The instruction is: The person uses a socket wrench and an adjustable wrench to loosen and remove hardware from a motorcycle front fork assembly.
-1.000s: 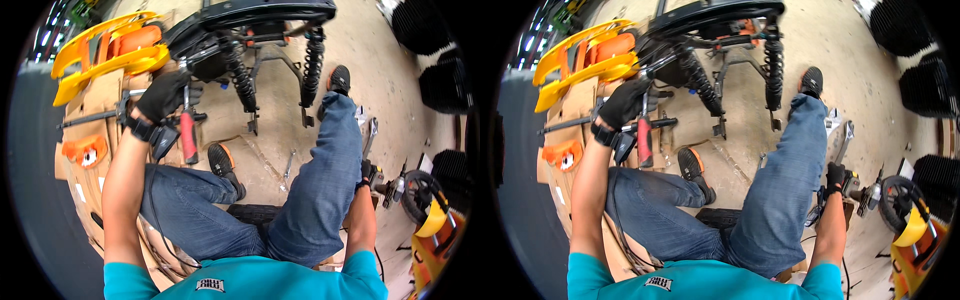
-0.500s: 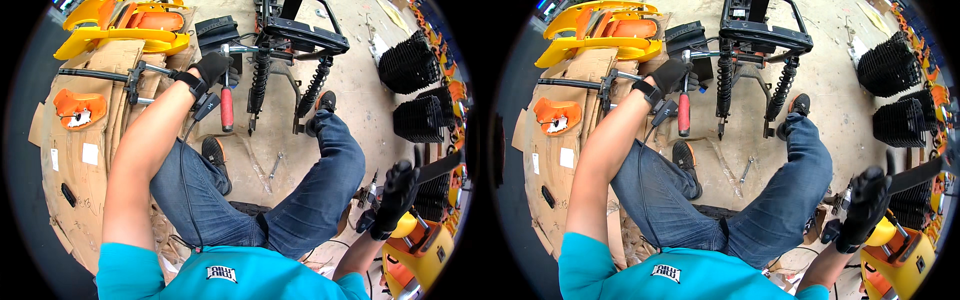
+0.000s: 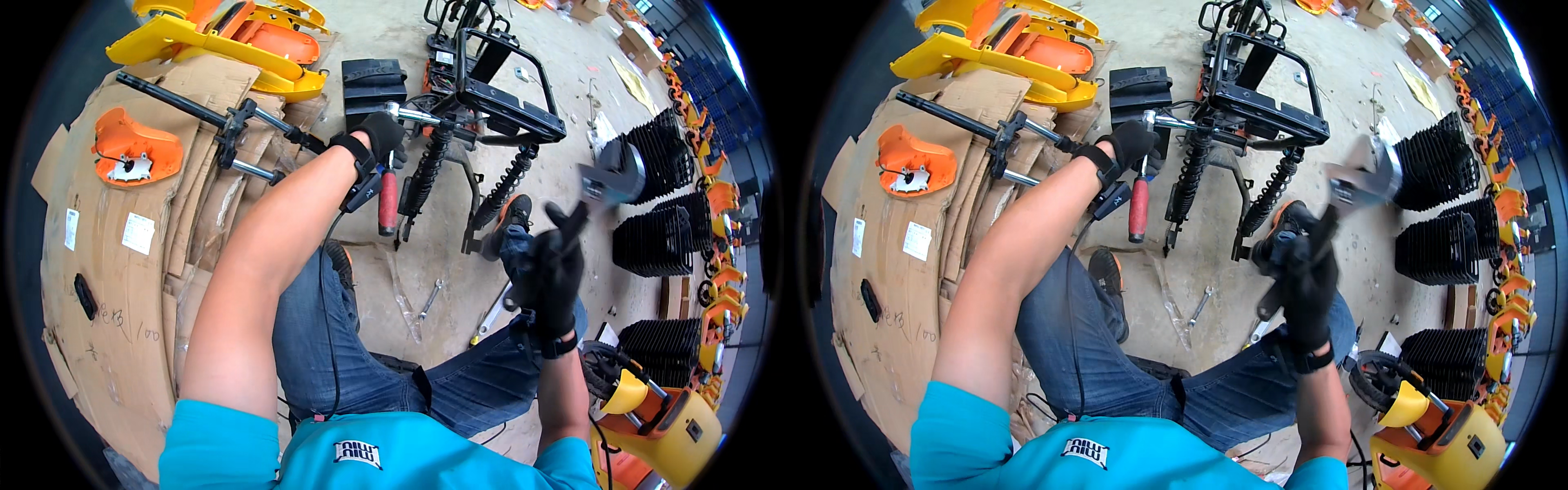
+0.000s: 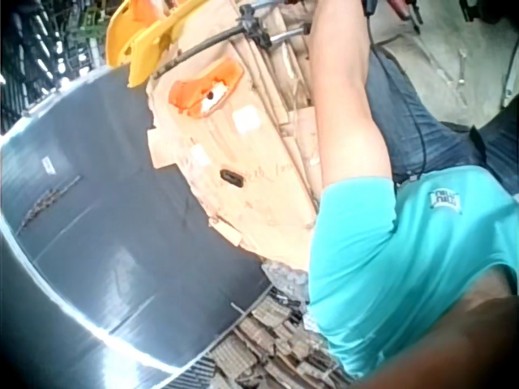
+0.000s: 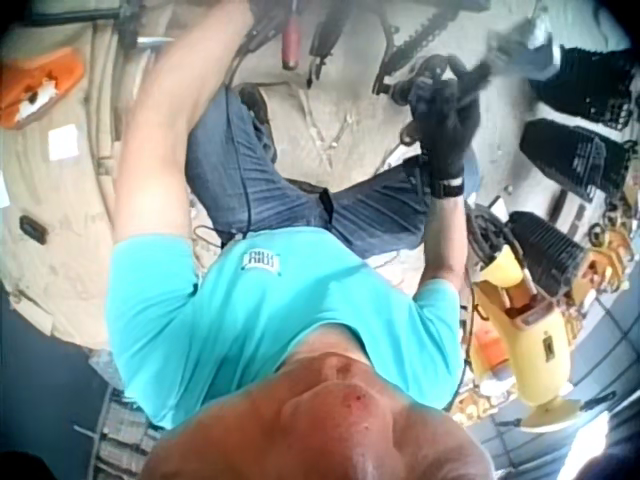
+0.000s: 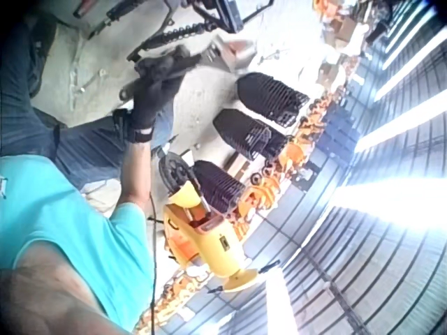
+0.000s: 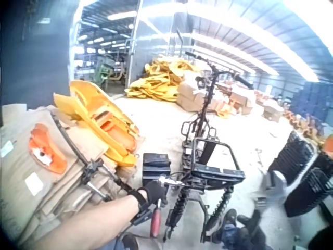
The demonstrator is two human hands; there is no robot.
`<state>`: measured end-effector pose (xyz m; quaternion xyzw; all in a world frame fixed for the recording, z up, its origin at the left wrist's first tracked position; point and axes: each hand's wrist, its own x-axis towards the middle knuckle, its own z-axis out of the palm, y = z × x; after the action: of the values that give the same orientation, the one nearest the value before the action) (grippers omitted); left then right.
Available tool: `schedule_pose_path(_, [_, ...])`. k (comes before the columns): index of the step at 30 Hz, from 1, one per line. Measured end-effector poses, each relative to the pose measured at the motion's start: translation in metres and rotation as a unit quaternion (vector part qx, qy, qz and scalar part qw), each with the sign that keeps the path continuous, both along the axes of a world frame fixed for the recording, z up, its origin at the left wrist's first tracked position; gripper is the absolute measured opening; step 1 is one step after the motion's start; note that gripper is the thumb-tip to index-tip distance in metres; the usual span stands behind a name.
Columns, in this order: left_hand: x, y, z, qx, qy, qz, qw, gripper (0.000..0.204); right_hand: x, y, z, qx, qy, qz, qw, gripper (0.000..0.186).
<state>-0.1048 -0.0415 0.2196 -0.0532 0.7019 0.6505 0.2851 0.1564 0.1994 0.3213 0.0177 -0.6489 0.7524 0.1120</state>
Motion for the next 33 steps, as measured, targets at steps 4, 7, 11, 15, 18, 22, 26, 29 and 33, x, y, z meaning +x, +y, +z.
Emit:
schedule_pose_path(4, [0.003, -0.001, 0.006, -0.017, -0.017, 0.020, 1.000, 0.017, -0.033, -0.012, -0.025, -0.005, -0.132, 0.043, 0.990, 0.043])
schedule_pose_path(7, [0.000, 0.000, 0.008, -0.029, 0.029, -0.008, 0.999, 0.018, -0.054, -0.005, -0.058, -0.059, -0.174, 0.075, 0.980, 0.037])
schedule_pose_path(11, [-0.002, -0.004, -0.004, -0.062, 0.066, -0.042, 0.995, 0.024, -0.074, 0.001, -0.074, -0.072, -0.289, 0.086, 0.951, 0.035])
schedule_pose_path(15, [-0.002, -0.004, 0.000, -0.033, 0.000, -0.042, 0.999, 0.019, -0.082, -0.003, -0.082, -0.040, -0.306, 0.100, 0.946, 0.031])
schedule_pose_path(18, [-0.016, -0.015, -0.019, -0.087, 0.094, -0.098, 0.987, 0.016, -0.089, -0.007, -0.097, -0.023, -0.296, 0.110, 0.949, 0.021])
schedule_pose_path(22, [0.005, -0.005, 0.012, -0.044, 0.011, -0.031, 0.998, 0.016, -0.099, -0.006, -0.099, 0.047, -0.294, 0.109, 0.948, 0.015])
schedule_pose_path(26, [0.005, -0.006, 0.012, -0.031, -0.005, -0.015, 0.999, 0.017, -0.116, -0.003, -0.090, 0.104, -0.285, 0.131, 0.944, 0.018])
schedule_pose_path(29, [0.002, -0.006, 0.011, -0.039, -0.004, -0.025, 0.999, 0.018, -0.123, -0.002, -0.084, 0.145, -0.295, 0.129, 0.936, 0.024])
schedule_pose_path(33, [0.004, -0.005, 0.015, -0.058, 0.015, -0.038, 0.997, 0.019, -0.129, -0.003, -0.081, 0.109, -0.280, 0.157, 0.941, 0.026])
